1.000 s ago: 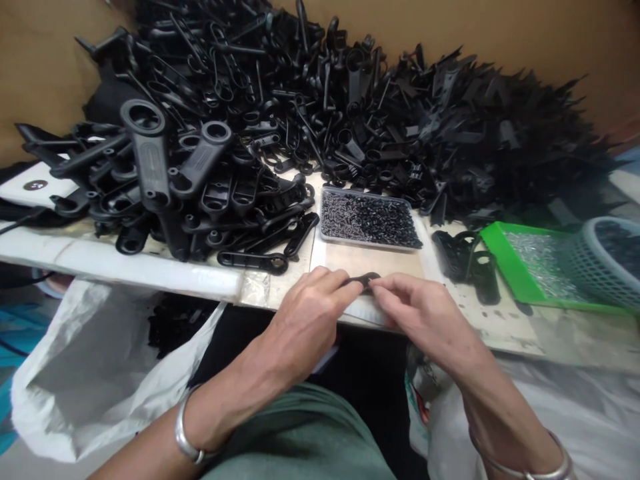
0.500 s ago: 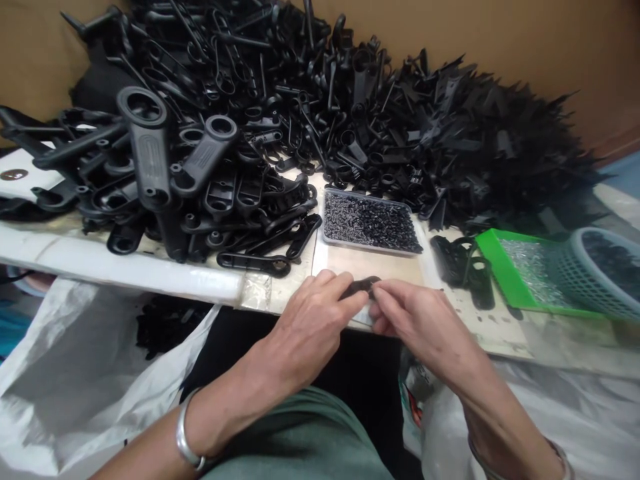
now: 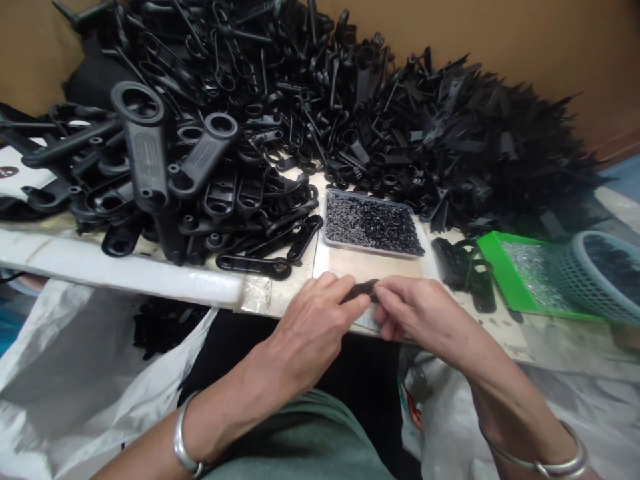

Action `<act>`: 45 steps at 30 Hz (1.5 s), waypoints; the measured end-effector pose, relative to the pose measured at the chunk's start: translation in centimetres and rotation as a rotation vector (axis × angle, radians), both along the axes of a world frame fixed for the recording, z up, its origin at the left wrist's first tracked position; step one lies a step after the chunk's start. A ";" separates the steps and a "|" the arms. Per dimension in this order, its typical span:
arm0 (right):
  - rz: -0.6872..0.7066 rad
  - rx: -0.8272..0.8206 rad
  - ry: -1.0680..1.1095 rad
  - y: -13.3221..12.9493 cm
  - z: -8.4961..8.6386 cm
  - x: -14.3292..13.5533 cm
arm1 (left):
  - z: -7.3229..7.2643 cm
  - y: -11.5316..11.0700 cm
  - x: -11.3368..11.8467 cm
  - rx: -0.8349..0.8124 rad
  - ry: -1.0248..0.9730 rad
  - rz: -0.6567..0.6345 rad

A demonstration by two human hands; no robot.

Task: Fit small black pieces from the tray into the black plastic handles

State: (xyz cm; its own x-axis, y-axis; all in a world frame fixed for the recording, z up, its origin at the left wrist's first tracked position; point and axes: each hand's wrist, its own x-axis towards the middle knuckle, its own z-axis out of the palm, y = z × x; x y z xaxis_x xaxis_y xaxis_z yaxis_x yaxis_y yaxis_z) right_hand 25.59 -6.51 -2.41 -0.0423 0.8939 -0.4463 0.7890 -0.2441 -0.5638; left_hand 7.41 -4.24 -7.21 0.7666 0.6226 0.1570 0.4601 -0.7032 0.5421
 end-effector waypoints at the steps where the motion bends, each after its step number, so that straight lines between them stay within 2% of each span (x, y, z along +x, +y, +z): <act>1: 0.035 0.025 -0.046 0.0 0.1 0.0 | 0.0 0.0 0.0 -0.002 0.002 0.001; 8: 0.277 0.173 -0.406 -0.2 0.3 -0.6 | -0.4 0.0 0.0 -0.020 -0.030 -0.018; 17: 0.379 0.305 -0.945 -1.1 0.5 -4.3 | 0.1 0.5 0.0 -0.054 -0.040 -0.054; 20: 0.436 0.320 -0.985 -1.2 0.4 -5.1 | 0.2 0.7 0.0 -0.056 -0.035 -0.066; 23: 0.463 0.326 -0.953 -1.0 0.3 -4.3 | 0.4 0.9 0.0 -0.039 -0.001 -0.067; 26: 0.404 0.315 -0.798 -0.7 0.3 -2.5 | 0.7 0.8 0.0 0.009 0.043 -0.054; 31: 0.191 0.197 -0.215 0.0 -0.2 0.2 | 0.9 0.5 -0.2 0.103 0.159 -0.056; 34: 0.002 0.143 0.068 -0.3 -0.9 1.0 | 1.2 0.5 -0.1 0.146 0.218 -0.052; 37: -0.281 0.151 0.345 -1.5 -1.6 1.6 | 1.8 0.6 0.2 0.112 0.240 -0.052; 40: -0.513 0.187 0.495 -3.1 -1.9 2.1 | 2.1 0.6 0.4 0.059 0.200 -0.040; 45: -0.646 0.186 0.690 -4.3 -2.0 1.6 | 1.4 0.1 0.4 0.052 -0.036 0.017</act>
State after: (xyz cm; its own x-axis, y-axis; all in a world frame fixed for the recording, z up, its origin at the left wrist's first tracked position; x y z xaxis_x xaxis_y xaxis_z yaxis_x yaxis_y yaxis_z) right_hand 27.23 -10.85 -4.45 0.2825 0.8907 -0.3563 0.0139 -0.3752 -0.9268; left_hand 7.80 -4.15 -5.83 0.7494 0.6254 0.2174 0.4526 -0.7235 0.5212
